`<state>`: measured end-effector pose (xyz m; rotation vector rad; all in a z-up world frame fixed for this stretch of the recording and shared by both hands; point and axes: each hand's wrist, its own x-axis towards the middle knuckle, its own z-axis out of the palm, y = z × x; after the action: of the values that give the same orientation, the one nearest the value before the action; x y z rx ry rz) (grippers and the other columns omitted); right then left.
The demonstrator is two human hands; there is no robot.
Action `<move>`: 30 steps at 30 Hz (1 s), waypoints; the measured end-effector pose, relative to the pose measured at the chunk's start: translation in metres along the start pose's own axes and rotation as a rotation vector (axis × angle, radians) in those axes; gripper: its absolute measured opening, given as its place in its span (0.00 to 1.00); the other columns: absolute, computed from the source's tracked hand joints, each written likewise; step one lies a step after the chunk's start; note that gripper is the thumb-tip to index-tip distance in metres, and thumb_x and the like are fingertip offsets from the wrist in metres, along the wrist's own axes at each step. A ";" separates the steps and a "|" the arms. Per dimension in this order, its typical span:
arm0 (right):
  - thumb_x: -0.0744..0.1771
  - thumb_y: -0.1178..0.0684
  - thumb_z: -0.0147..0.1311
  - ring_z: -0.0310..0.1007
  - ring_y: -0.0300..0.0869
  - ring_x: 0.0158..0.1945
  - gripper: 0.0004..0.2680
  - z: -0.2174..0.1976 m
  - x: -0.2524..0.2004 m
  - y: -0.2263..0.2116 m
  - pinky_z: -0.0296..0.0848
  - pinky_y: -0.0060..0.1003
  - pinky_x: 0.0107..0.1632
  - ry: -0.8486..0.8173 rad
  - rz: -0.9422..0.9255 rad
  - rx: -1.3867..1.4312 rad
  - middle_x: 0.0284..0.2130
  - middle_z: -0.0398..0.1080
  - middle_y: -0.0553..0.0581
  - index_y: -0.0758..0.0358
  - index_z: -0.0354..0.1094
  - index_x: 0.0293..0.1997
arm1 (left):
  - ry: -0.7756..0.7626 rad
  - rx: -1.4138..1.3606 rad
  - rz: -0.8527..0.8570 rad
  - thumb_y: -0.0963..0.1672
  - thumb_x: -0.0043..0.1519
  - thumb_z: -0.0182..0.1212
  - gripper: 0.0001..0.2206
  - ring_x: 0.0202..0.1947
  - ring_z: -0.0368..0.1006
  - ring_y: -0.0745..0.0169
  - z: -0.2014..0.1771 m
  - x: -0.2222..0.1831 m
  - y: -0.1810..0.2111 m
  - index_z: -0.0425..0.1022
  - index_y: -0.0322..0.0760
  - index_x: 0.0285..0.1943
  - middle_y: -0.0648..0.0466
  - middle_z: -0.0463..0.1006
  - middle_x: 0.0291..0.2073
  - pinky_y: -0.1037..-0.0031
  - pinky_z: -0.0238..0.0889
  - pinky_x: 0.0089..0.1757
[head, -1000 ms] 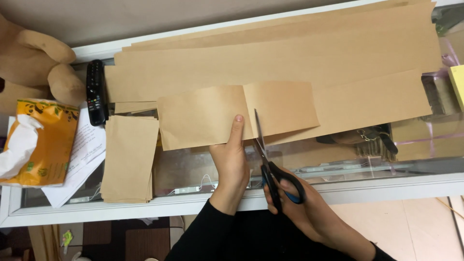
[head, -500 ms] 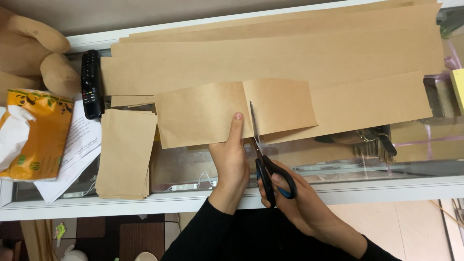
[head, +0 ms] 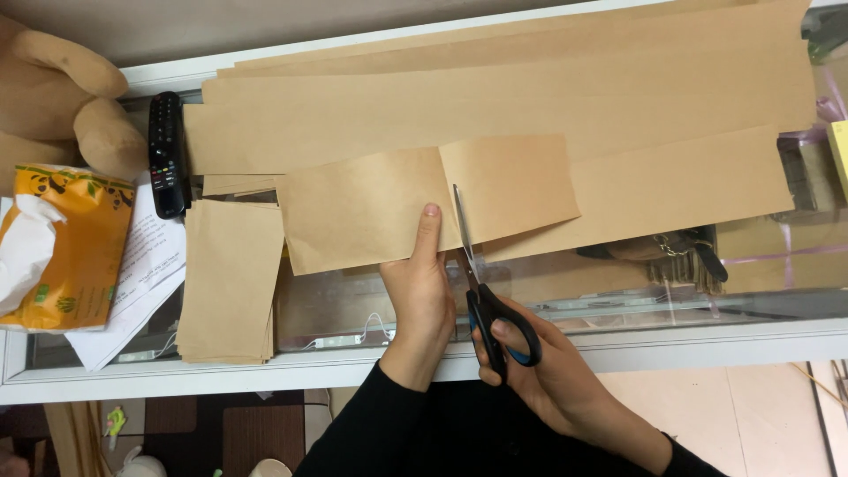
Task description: Folding and cutting brown paper strips to create small bags or wrappers for bakery items.
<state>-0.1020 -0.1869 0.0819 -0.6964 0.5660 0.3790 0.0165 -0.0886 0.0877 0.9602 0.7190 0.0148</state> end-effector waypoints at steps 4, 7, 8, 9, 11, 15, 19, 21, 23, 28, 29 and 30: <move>0.66 0.56 0.58 0.66 0.47 0.34 0.20 -0.002 -0.001 0.002 0.62 0.38 0.30 0.033 0.008 -0.009 0.35 0.67 0.65 0.72 0.69 0.66 | 0.003 0.009 -0.003 0.42 0.60 0.73 0.06 0.39 0.75 0.71 -0.003 0.002 -0.004 0.80 0.34 0.36 0.59 0.82 0.35 0.72 0.72 0.44; 0.65 0.57 0.59 0.66 0.46 0.34 0.20 -0.006 -0.001 0.004 0.61 0.37 0.30 0.035 0.008 -0.003 0.36 0.68 0.64 0.72 0.69 0.66 | 0.000 -0.028 -0.015 0.41 0.59 0.71 0.09 0.46 0.77 0.66 0.003 -0.002 0.004 0.81 0.32 0.45 0.55 0.83 0.44 0.70 0.73 0.49; 0.66 0.58 0.59 0.66 0.45 0.33 0.20 -0.007 0.000 0.005 0.61 0.37 0.29 0.038 0.010 0.000 0.36 0.68 0.64 0.72 0.69 0.66 | 0.004 -0.057 -0.031 0.40 0.57 0.70 0.15 0.53 0.79 0.61 0.006 -0.004 0.008 0.81 0.29 0.53 0.50 0.85 0.52 0.68 0.74 0.55; 0.66 0.58 0.59 0.66 0.45 0.33 0.20 -0.007 0.000 0.005 0.61 0.37 0.29 0.037 0.010 0.000 0.36 0.68 0.64 0.72 0.69 0.66 | 0.004 -0.057 -0.030 0.40 0.57 0.70 0.15 0.53 0.79 0.61 0.005 -0.003 0.008 0.81 0.29 0.53 0.50 0.85 0.52 0.68 0.74 0.55; 0.66 0.59 0.58 0.66 0.43 0.32 0.20 -0.007 0.000 0.006 0.61 0.35 0.28 0.046 0.013 -0.010 0.35 0.69 0.63 0.70 0.70 0.68 | 0.004 -0.057 -0.021 0.40 0.57 0.70 0.15 0.54 0.79 0.61 0.004 -0.002 0.007 0.81 0.29 0.54 0.50 0.85 0.52 0.68 0.74 0.55; 0.66 0.59 0.58 0.66 0.43 0.32 0.21 -0.006 -0.001 0.005 0.59 0.35 0.28 0.058 0.017 -0.014 0.36 0.69 0.64 0.70 0.69 0.69 | 0.011 -0.056 -0.027 0.40 0.57 0.69 0.16 0.54 0.79 0.60 0.005 -0.002 0.010 0.81 0.27 0.54 0.48 0.85 0.53 0.68 0.74 0.56; 0.66 0.60 0.58 0.65 0.42 0.30 0.21 -0.005 0.000 0.005 0.58 0.33 0.26 0.070 0.027 -0.033 0.37 0.70 0.64 0.71 0.69 0.69 | 0.028 0.033 0.003 0.42 0.58 0.71 0.12 0.49 0.79 0.65 0.003 0.000 0.008 0.82 0.29 0.47 0.52 0.85 0.47 0.71 0.73 0.53; 0.66 0.61 0.58 0.64 0.42 0.30 0.20 -0.006 0.000 0.005 0.57 0.33 0.26 0.084 0.030 -0.026 0.37 0.70 0.64 0.72 0.69 0.68 | 0.070 0.111 0.022 0.44 0.58 0.72 0.10 0.44 0.77 0.70 0.003 0.003 0.007 0.84 0.30 0.41 0.55 0.86 0.43 0.74 0.72 0.51; 0.66 0.60 0.59 0.63 0.41 0.29 0.22 -0.007 0.000 0.004 0.55 0.32 0.25 0.046 0.032 -0.043 0.35 0.70 0.62 0.71 0.69 0.70 | 0.025 -0.076 0.026 0.40 0.57 0.69 0.15 0.53 0.80 0.59 0.004 0.005 0.006 0.81 0.25 0.52 0.46 0.85 0.53 0.69 0.74 0.57; 0.66 0.60 0.59 0.65 0.40 0.29 0.22 -0.009 0.002 0.005 0.56 0.31 0.24 0.048 0.034 -0.052 0.34 0.71 0.61 0.71 0.68 0.70 | -0.023 -0.134 -0.048 0.40 0.57 0.67 0.23 0.57 0.79 0.55 0.004 0.006 0.009 0.76 0.31 0.64 0.46 0.82 0.58 0.62 0.76 0.53; 0.66 0.60 0.59 0.64 0.40 0.28 0.22 -0.010 0.003 0.006 0.56 0.31 0.24 0.044 0.026 -0.053 0.34 0.71 0.61 0.71 0.68 0.71 | -0.044 -0.133 -0.055 0.40 0.58 0.66 0.24 0.58 0.78 0.55 0.003 0.007 0.007 0.75 0.35 0.67 0.48 0.82 0.59 0.60 0.77 0.50; 0.66 0.60 0.59 0.64 0.40 0.28 0.22 -0.010 0.002 0.005 0.56 0.31 0.24 0.044 0.026 -0.052 0.34 0.71 0.61 0.71 0.68 0.71 | -0.044 -0.132 -0.055 0.40 0.58 0.66 0.24 0.58 0.78 0.55 0.004 0.007 0.009 0.75 0.35 0.67 0.48 0.82 0.59 0.60 0.77 0.50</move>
<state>-0.1063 -0.1897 0.0716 -0.7495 0.6088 0.4052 0.0265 -0.0841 0.0924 0.8116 0.6955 -0.0068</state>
